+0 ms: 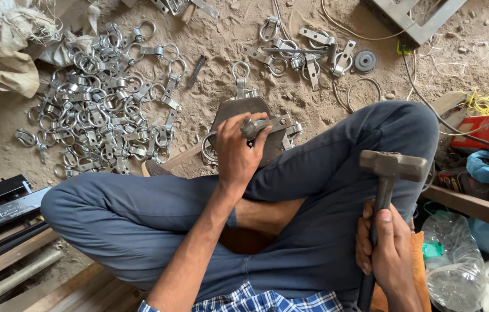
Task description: The person sits on the floor and assembles metal hardware components. They place a metal piece on a circular anvil, use a hammer to strike it, and then attach a metal ring to the piece. The person repeats this process with multiple components, handling them one at a time.
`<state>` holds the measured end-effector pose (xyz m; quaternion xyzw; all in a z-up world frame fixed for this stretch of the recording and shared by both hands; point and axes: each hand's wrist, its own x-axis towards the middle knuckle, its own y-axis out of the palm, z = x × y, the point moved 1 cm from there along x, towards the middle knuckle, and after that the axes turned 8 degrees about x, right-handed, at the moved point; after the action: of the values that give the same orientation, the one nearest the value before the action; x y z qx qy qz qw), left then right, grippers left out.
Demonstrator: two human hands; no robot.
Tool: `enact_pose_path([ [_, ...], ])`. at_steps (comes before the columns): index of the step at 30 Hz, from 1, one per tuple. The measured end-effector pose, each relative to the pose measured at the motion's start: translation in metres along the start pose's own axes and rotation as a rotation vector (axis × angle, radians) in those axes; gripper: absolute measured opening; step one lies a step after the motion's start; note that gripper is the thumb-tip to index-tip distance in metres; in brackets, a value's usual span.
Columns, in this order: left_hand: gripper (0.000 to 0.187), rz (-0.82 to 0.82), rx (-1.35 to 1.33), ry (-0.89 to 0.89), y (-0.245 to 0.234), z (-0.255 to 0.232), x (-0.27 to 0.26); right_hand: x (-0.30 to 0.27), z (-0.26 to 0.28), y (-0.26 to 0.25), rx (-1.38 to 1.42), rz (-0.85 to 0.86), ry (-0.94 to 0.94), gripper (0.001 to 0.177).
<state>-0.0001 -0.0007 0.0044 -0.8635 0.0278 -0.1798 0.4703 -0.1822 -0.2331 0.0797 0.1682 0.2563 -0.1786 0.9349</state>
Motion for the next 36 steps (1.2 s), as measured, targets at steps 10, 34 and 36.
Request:
enact_pose_path([
  [10,0.035,0.058,-0.371,0.065,0.014,0.013,0.001,-0.004,0.008,0.010,-0.109,-0.068,-0.019,0.039],
  [34,0.032,-0.151,-0.248,0.193,0.026,-0.010,-0.019,-0.009,-0.029,0.010,-0.646,0.057,-0.511,0.026],
  [36,0.036,0.075,-0.254,0.106,0.002,-0.027,-0.043,0.002,-0.019,0.027,-0.394,0.138,-0.569,0.047],
])
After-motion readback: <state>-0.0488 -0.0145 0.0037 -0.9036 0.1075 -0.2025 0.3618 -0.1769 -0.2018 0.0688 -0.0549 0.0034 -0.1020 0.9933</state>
